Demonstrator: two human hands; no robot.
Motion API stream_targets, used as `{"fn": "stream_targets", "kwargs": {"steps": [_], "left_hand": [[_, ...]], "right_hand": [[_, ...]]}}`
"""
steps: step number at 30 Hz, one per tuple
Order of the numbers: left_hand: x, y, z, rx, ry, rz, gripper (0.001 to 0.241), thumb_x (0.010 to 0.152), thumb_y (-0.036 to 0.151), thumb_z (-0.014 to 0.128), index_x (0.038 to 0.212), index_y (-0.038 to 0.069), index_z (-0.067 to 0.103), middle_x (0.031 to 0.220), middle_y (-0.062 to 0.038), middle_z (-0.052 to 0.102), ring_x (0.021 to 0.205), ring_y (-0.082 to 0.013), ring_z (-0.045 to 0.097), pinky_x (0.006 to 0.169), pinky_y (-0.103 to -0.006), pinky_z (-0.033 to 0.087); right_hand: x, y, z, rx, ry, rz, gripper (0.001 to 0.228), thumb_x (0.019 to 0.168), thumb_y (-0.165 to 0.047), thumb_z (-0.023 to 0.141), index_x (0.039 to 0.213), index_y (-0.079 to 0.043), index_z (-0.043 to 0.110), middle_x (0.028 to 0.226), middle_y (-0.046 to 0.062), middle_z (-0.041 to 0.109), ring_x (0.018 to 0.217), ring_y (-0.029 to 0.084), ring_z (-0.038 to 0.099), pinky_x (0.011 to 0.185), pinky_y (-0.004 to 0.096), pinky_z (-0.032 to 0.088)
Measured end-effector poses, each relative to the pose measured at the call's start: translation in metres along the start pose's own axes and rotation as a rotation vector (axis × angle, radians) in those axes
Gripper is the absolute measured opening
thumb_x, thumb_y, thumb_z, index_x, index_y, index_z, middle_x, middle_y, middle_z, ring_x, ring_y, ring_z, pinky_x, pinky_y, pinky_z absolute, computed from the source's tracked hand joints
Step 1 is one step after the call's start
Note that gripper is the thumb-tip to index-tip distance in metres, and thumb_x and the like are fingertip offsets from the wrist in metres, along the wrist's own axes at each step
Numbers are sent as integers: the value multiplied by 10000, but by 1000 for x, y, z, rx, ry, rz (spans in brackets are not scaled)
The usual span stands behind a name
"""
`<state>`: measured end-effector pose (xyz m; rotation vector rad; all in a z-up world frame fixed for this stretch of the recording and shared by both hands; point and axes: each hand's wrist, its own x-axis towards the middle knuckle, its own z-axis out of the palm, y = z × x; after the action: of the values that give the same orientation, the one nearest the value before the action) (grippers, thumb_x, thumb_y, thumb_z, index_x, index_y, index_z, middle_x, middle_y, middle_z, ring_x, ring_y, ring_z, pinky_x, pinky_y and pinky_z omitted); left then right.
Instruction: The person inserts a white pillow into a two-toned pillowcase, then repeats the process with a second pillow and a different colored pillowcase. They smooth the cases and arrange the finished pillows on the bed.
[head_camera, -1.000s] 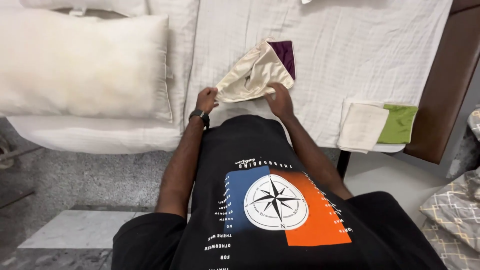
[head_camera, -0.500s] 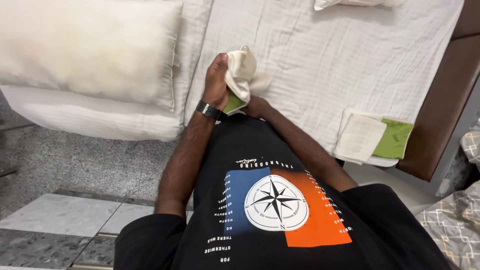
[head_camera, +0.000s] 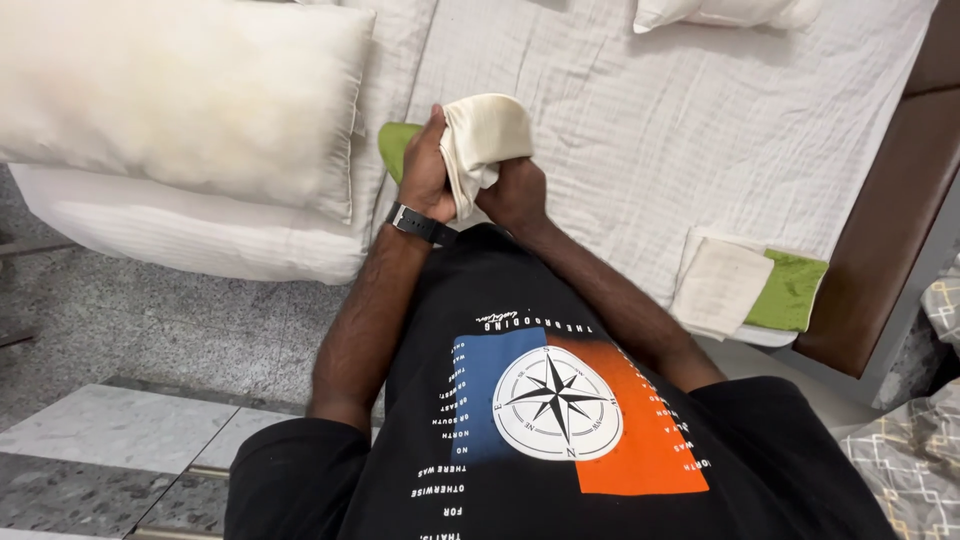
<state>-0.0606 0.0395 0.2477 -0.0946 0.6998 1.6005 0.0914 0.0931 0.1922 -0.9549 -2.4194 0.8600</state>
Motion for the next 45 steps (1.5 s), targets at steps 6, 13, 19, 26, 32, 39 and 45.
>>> {"fn": "stream_targets", "kwargs": {"steps": [6, 13, 19, 26, 32, 39, 45], "left_hand": [[0, -6, 7, -155, 129, 11, 602, 1105, 395, 317, 1402, -97, 495, 1283, -224, 655, 1140, -282, 678, 981, -401, 583], [-1, 10, 7, -189, 140, 26, 596, 1106, 392, 299, 1432, -81, 456, 1321, -212, 649, 1161, -287, 688, 1022, -414, 571], [-10, 23, 9, -180, 48, -117, 637, 1087, 426, 289, 1347, -94, 550, 1141, -187, 705, 1013, -269, 711, 896, -388, 612], [-16, 23, 12, -32, 18, -178, 446, 1082, 399, 477, 1167, -9, 634, 955, -98, 709, 816, -194, 717, 706, -355, 633], [-20, 14, 14, -23, -126, -277, 477, 1066, 458, 558, 1133, -3, 665, 920, -85, 726, 773, -162, 712, 671, -297, 606], [-50, 44, 48, -90, -135, 16, 587, 967, 443, 714, 1249, -61, 602, 1057, -164, 717, 892, -234, 729, 783, -339, 624], [-18, 59, -29, 17, 332, 510, 455, 950, 272, 740, 1266, 8, 546, 1158, -150, 624, 1039, -265, 679, 923, -419, 641]], "right_hand": [[16, -16, -14, -199, 580, -233, 996, 879, -473, 880, 1485, 49, 287, 1470, 361, 322, 1382, 495, 430, 1108, 604, 472], [39, -3, -30, -252, 614, -296, 870, 961, -377, 909, 1496, -10, 329, 1589, 291, 158, 1562, 427, 181, 1229, 627, 376], [40, 8, -27, -137, 444, -265, 323, 911, -173, 924, 1104, -26, 711, 1379, 192, 557, 1301, 322, 566, 989, 465, 568], [24, -11, -9, 508, -180, -325, 441, 841, -217, 911, 1183, -45, 691, 1125, 98, 732, 1052, 229, 735, 920, 378, 589], [18, 7, 7, 572, -321, -85, 468, 845, -188, 829, 1252, -29, 663, 1145, 104, 738, 1052, 223, 720, 936, 388, 585], [25, 31, 13, 352, -323, 115, 364, 809, -103, 759, 1159, -19, 704, 968, 115, 760, 857, 211, 717, 776, 380, 587], [37, 13, -38, 230, -131, 180, 446, 808, -11, 642, 1232, -102, 742, 742, 65, 735, 553, 156, 654, 541, 319, 533]]}}
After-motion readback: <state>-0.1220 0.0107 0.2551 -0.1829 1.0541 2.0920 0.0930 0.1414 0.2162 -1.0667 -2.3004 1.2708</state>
